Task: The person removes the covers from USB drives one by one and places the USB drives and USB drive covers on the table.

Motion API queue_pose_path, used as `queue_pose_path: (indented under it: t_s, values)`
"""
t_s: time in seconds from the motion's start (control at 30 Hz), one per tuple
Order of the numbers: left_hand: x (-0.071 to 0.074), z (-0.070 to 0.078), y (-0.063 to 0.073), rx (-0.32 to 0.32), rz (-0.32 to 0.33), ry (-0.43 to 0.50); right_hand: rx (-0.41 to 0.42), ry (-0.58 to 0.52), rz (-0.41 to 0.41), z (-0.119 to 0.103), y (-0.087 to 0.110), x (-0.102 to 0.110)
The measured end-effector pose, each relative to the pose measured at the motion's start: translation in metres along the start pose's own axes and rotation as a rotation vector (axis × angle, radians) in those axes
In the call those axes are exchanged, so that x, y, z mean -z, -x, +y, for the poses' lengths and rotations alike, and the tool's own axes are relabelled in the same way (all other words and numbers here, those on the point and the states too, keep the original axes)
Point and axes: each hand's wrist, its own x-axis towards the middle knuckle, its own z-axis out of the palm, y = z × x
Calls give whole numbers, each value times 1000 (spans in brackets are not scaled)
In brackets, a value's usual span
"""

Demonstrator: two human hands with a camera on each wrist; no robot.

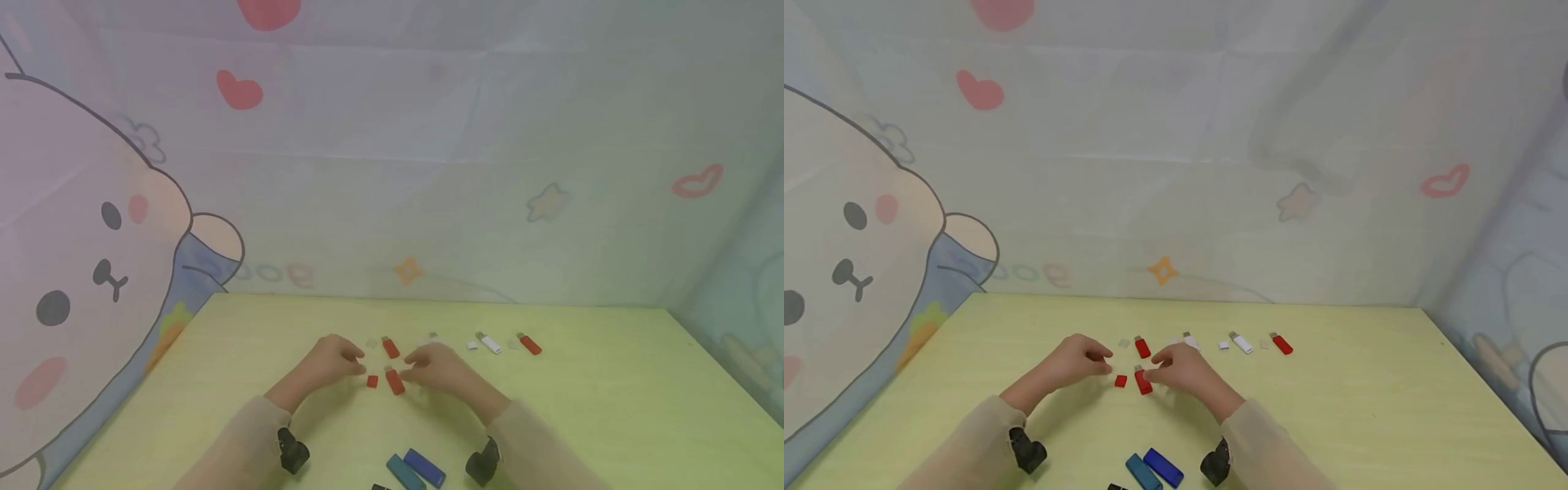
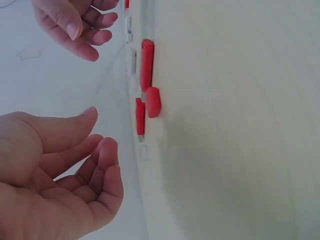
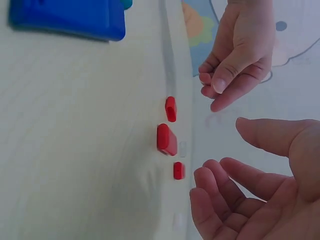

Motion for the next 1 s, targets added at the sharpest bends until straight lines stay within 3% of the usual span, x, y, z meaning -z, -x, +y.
queue_pose_path:
  t_s: [0.2, 0.5, 0.8, 1.0]
  values:
    - [4, 6, 9, -66, -25, 78, 103, -17, -21, -1, 25, 15]
    - [3, 18, 30, -209, -110, 160, 176, -97, -42, 0, 62, 27]
    - [-8, 25, 47, -300, -203, 263, 148, -169, -75, 1, 94, 21]
    - [-23, 24, 53, -354, -280, 240, 112, -230, -128, 3, 108, 14]
